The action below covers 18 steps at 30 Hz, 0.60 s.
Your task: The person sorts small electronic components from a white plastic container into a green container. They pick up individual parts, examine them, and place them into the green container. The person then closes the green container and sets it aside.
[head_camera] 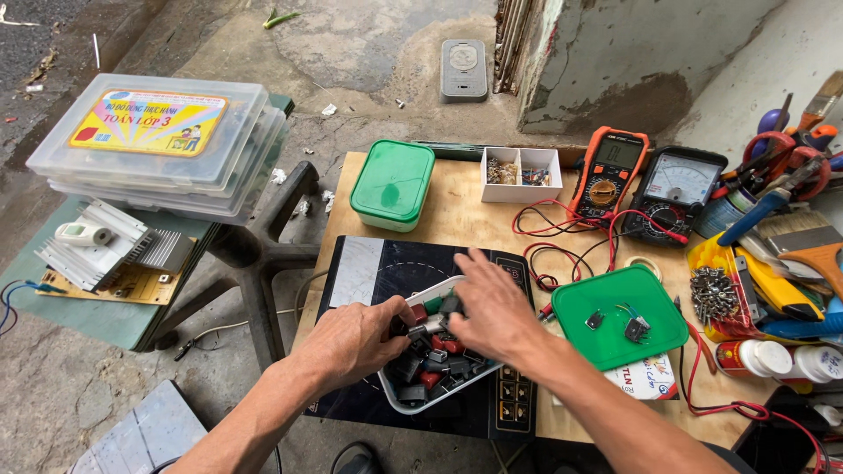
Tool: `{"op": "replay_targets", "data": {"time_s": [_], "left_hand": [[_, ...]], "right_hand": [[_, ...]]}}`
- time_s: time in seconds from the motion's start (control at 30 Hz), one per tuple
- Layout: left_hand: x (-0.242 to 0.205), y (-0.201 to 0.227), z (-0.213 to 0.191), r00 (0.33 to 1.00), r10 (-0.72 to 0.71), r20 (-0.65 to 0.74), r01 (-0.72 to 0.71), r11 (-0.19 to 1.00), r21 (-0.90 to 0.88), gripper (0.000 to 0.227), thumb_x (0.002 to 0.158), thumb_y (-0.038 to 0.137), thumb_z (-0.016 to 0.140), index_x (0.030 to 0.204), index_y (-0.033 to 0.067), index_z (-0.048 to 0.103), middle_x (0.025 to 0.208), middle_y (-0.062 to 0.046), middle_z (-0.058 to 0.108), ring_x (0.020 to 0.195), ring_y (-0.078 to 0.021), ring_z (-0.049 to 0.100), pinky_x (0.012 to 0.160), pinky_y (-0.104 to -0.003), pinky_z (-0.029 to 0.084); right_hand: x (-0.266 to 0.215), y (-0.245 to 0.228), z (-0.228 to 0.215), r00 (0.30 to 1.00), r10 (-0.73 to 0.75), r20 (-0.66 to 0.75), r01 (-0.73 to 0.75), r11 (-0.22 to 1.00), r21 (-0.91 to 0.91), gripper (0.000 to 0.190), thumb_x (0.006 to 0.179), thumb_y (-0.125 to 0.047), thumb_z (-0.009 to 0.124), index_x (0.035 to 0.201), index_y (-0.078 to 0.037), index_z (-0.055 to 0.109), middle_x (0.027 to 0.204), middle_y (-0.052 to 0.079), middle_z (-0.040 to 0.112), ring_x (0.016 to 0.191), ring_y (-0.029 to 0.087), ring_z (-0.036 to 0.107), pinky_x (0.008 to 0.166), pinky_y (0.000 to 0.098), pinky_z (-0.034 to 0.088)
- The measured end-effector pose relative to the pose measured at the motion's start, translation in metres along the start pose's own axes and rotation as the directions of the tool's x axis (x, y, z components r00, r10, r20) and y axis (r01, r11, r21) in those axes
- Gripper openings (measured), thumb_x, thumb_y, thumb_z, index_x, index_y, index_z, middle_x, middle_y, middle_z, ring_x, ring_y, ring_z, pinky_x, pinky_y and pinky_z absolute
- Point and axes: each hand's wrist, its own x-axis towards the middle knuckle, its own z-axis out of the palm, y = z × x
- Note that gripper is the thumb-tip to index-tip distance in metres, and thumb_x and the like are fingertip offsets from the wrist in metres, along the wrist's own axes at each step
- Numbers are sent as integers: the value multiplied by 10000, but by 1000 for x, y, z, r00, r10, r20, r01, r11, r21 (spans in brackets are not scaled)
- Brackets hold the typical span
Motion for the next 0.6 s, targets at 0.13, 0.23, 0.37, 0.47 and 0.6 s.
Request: {"op": "replay_targets", "data": {"time_s": [0.13,0.23,0.37,0.47,0.6], "left_hand": [[0,-1,1,1000,23,-11,-23,1000,-11,316,901,368,634,1202,282,593,848,-124,774,937,-463,727,862,-573,570],[13,0,13,994,69,-80,-61,993,98,252,933,381,603,1180,336,620,820,-153,762,898,-459,735,858,-553,572],[35,14,44,964,214,-160,-170,954,249,192,925,357,606,1080,251,645,739,-151,736,786,-412,756,728,-527,592],[56,27,76,962,241,-130,-168,895,414,151,948,195,560,1056,164,661,762,-110,748,741,-365,749,648,-483,564],[84,38,92,981,158,-110,-72,831,552,195,844,36,701,962,190,680,828,10,747,785,-306,745,622,-418,537]], "right_hand": [[-15,8,-19,991,77,107,-76,997,-9,353,875,-311,644,1143,-96,724,1657,122,373,1600,314,232,1239,569,309],[-20,10,-14,965,129,229,-86,978,-188,355,887,-329,618,1179,-148,706,1655,77,374,1595,249,234,1255,522,290],[-16,14,6,998,-35,51,44,983,-179,423,844,-131,598,1260,-120,673,1593,151,439,1566,328,286,1208,547,336],[-2,36,37,978,-182,-103,160,969,-187,451,786,-88,612,1224,-165,687,1567,172,461,1534,377,321,1168,562,352],[0,47,33,917,-288,-276,225,945,-238,368,723,-60,592,1074,-96,695,1533,222,497,1482,417,405,1085,547,425]]}}
